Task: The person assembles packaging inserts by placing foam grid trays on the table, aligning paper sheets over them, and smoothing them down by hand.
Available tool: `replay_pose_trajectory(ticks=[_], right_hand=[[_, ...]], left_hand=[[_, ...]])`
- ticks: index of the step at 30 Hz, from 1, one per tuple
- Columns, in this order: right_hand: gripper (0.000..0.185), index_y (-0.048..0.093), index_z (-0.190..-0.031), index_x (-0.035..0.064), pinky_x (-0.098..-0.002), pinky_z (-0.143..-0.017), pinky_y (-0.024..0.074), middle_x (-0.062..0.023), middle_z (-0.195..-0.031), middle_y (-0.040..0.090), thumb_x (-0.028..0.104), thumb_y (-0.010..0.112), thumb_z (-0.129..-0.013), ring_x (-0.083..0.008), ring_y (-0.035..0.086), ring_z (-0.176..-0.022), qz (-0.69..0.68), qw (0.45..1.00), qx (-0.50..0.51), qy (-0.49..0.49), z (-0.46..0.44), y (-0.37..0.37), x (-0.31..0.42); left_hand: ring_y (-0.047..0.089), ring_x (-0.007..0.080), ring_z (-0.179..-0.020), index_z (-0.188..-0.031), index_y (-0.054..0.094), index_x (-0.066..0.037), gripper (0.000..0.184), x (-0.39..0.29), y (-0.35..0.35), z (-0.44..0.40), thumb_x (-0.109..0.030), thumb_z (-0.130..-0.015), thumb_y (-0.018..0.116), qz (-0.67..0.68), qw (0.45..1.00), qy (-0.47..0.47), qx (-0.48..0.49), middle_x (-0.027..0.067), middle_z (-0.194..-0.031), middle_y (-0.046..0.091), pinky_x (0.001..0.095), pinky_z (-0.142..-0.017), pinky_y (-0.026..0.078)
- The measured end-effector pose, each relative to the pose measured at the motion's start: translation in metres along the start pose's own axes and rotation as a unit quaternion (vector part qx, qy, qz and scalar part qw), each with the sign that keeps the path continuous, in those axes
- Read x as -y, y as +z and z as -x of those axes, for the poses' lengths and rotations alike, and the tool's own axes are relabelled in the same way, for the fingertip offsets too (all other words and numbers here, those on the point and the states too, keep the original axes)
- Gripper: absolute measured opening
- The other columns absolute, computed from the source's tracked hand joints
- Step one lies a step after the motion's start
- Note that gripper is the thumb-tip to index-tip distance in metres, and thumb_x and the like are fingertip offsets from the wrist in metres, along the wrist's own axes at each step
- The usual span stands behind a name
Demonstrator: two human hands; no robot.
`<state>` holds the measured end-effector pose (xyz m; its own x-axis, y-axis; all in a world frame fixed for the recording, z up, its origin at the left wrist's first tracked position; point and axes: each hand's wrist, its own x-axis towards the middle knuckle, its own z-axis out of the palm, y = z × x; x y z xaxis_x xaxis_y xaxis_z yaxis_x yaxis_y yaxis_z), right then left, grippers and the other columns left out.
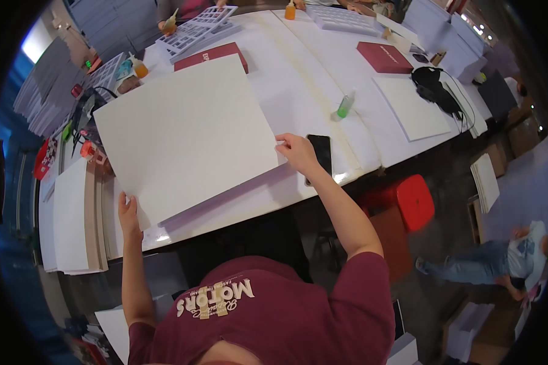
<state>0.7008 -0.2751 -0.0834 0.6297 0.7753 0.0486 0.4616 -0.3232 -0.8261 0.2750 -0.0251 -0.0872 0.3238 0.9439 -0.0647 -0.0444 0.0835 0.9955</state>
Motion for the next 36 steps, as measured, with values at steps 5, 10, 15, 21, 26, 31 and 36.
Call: replay_pose_trajectory(ticks=[5,10,15,21,26,31,36], right_hand=[[0.04,0.068,-0.117,0.0012,-0.0318,-0.08,0.0524,-0.0109,-0.103,0.069,0.016,0.075,-0.08,-0.0208,0.066,-0.089,0.042,0.998,0.016,-0.042,-0.008,0.005,-0.04],[0.043,0.068,-0.118,0.0024,-0.0321,-0.082,0.0528,-0.0129,-0.12,0.062,0.013,0.077,-0.078,-0.0222,0.065,-0.094,0.039,0.997,0.059,-0.034,-0.008,0.014,-0.056],[0.042,0.07,-0.117,0.0052,-0.0344,-0.087,0.0522,-0.015,-0.122,0.06,0.016,0.077,-0.077,-0.0273,0.065,-0.097,0.02,0.997,0.071,-0.034,-0.012,0.016,-0.065],[0.04,0.07,-0.115,0.0057,-0.0357,-0.093,0.0503,-0.0149,-0.126,0.058,0.015,0.078,-0.077,-0.029,0.061,-0.108,0.057,0.994,0.068,-0.063,-0.014,0.017,-0.069],[0.039,0.07,-0.114,0.0076,-0.0368,-0.095,0.0492,-0.0149,-0.128,0.057,0.018,0.078,-0.077,-0.0302,0.058,-0.113,0.078,0.993,0.067,-0.059,-0.012,0.018,-0.067],[0.038,0.07,-0.114,0.0087,-0.0377,-0.096,0.0483,-0.0147,-0.128,0.057,0.018,0.079,-0.078,-0.0307,0.056,-0.115,0.098,0.99,0.062,-0.078,-0.014,0.019,-0.072],[0.038,0.07,-0.114,0.0088,-0.0378,-0.096,0.0482,-0.0144,-0.127,0.057,0.018,0.079,-0.078,-0.0311,0.056,-0.115,0.083,0.992,0.06,-0.069,-0.013,0.021,-0.073]], left_hand=[[0.062,0.0201,-0.109,-0.141,0.038,-0.003,0.039,0.022,0.01,-0.015,-0.013,-0.104,0.046,-0.028,1.0,-0.013,0.004,0.0148,-0.123,0.062,0.0325,-0.091,0.05],[0.06,0.0209,-0.112,-0.142,0.037,-0.001,0.041,0.024,0.008,-0.012,-0.011,-0.104,0.046,-0.049,0.998,-0.031,0.007,0.0159,-0.126,0.061,0.0327,-0.094,0.049],[0.06,0.021,-0.112,-0.142,0.038,-0.001,0.04,0.02,0.014,-0.009,-0.01,-0.103,0.046,-0.047,0.998,-0.04,0.008,0.0156,-0.125,0.061,0.0324,-0.094,0.049],[0.061,0.0212,-0.11,-0.141,0.039,-0.001,0.039,0.03,0.01,-0.015,-0.01,-0.103,0.046,-0.041,0.998,-0.033,0.019,0.0159,-0.124,0.062,0.0323,-0.093,0.05],[0.061,0.0211,-0.11,-0.14,0.039,0.0,0.039,0.034,0.005,-0.013,-0.011,-0.103,0.046,-0.045,0.998,-0.042,0.005,0.0161,-0.123,0.062,0.0322,-0.092,0.05],[0.061,0.0207,-0.109,-0.141,0.038,0.0,0.04,0.033,0.005,-0.014,-0.011,-0.103,0.047,-0.039,0.998,-0.038,0.02,0.0158,-0.123,0.062,0.0326,-0.092,0.05],[0.061,0.0204,-0.112,-0.142,0.038,-0.002,0.04,0.036,0.005,-0.016,-0.012,-0.104,0.047,-0.028,0.998,-0.04,0.029,0.0145,-0.126,0.061,0.0326,-0.094,0.049]])
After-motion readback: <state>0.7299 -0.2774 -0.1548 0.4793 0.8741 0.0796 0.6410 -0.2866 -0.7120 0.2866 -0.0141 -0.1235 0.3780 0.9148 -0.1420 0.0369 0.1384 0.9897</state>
